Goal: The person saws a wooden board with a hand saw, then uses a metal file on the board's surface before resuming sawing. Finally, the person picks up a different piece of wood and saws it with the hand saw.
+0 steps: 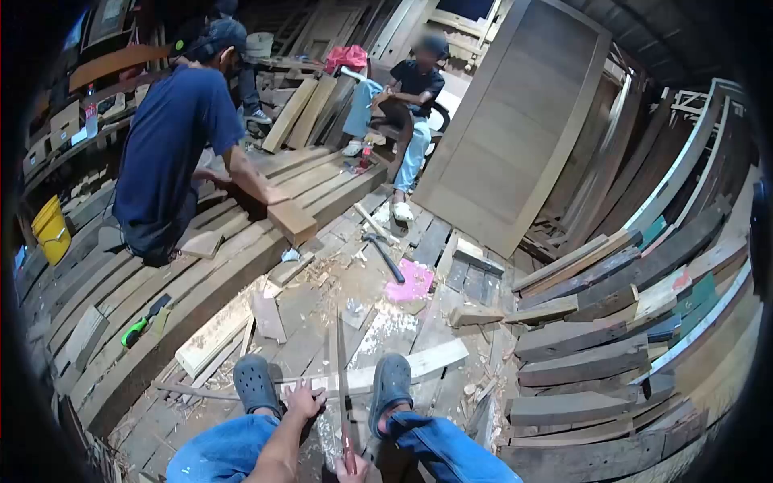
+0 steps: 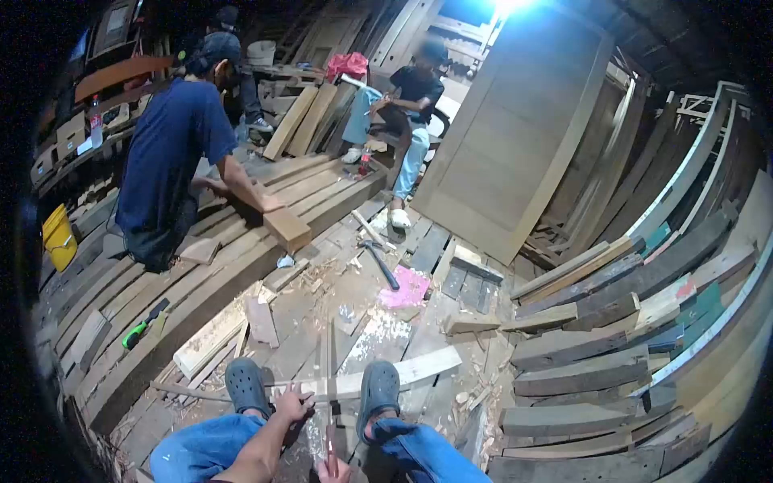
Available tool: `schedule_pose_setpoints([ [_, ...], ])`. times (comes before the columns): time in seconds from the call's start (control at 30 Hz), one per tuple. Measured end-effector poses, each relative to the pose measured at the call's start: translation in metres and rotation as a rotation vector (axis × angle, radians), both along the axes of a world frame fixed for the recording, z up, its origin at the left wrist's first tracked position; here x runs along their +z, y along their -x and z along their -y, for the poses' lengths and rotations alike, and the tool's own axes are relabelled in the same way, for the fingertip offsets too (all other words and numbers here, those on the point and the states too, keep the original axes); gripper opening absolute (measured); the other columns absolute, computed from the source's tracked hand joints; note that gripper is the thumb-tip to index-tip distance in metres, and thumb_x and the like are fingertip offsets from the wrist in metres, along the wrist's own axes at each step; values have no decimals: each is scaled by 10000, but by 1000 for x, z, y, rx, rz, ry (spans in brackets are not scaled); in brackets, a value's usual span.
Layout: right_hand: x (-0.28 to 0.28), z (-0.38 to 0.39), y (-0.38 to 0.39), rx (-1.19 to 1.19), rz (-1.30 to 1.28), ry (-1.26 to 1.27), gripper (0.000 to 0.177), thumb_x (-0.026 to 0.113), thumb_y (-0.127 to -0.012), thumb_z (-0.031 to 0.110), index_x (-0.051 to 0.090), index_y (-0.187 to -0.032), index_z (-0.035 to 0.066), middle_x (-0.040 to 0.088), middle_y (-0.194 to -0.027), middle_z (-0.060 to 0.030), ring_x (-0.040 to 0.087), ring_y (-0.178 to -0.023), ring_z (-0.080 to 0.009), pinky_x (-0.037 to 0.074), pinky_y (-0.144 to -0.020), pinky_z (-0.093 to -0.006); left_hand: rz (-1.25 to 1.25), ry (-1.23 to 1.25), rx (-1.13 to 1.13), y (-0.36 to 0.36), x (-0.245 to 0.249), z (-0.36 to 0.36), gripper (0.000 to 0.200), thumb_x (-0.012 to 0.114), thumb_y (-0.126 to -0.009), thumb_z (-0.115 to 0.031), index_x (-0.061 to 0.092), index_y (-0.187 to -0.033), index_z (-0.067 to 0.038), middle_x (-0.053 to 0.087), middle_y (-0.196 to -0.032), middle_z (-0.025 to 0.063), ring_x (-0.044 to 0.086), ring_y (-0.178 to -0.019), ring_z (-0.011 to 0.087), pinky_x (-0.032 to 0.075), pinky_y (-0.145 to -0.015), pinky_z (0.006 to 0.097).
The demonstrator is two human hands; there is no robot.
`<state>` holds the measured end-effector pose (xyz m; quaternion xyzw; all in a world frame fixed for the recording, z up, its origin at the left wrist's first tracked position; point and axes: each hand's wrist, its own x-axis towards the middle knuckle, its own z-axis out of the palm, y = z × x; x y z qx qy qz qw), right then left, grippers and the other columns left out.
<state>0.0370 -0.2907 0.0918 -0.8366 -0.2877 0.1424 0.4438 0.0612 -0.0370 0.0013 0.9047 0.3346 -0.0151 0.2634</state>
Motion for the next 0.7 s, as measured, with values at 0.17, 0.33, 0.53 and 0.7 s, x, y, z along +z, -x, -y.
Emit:
schedule_pose_setpoints([
  [0.17,0,1,1,12,-22,-3,347,701,-796,337,606,-962,48,582,-756,-85,572,-625,-211,452,-540,-344,-38,9,24,0,-4,0,385,529,-874,-495,617,-1226,-367,340,-1485,57,248,-1396,292,130,-1096,644],
  [0.33,-3,0,4,32,-43,1,373,706,-789,353,593,-964,44,567,-744,-64,558,-615,-183,443,-534,-329,-85,31,36,-3,-3,0,365,546,-872,-454,631,-1212,-352,350,-1483,49,225,-1404,275,137,-1099,638],
  [0.53,-8,6,0,65,-105,-34,405,713,-780,372,578,-967,40,548,-729,-40,541,-602,-150,431,-527,-311,4,24,71,0,1,4,347,538,-882,-475,649,-1187,-351,371,-1476,58,243,-1406,282,128,-1109,607],
  [0.7,-19,13,-16,180,-494,-303,431,719,-773,388,565,-968,36,533,-716,-19,527,-592,-123,422,-520,-296,-16,21,66,1,-4,2,333,558,-874,-464,658,-1171,-352,367,-1484,71,237,-1410,280,124,-1112,598],
])
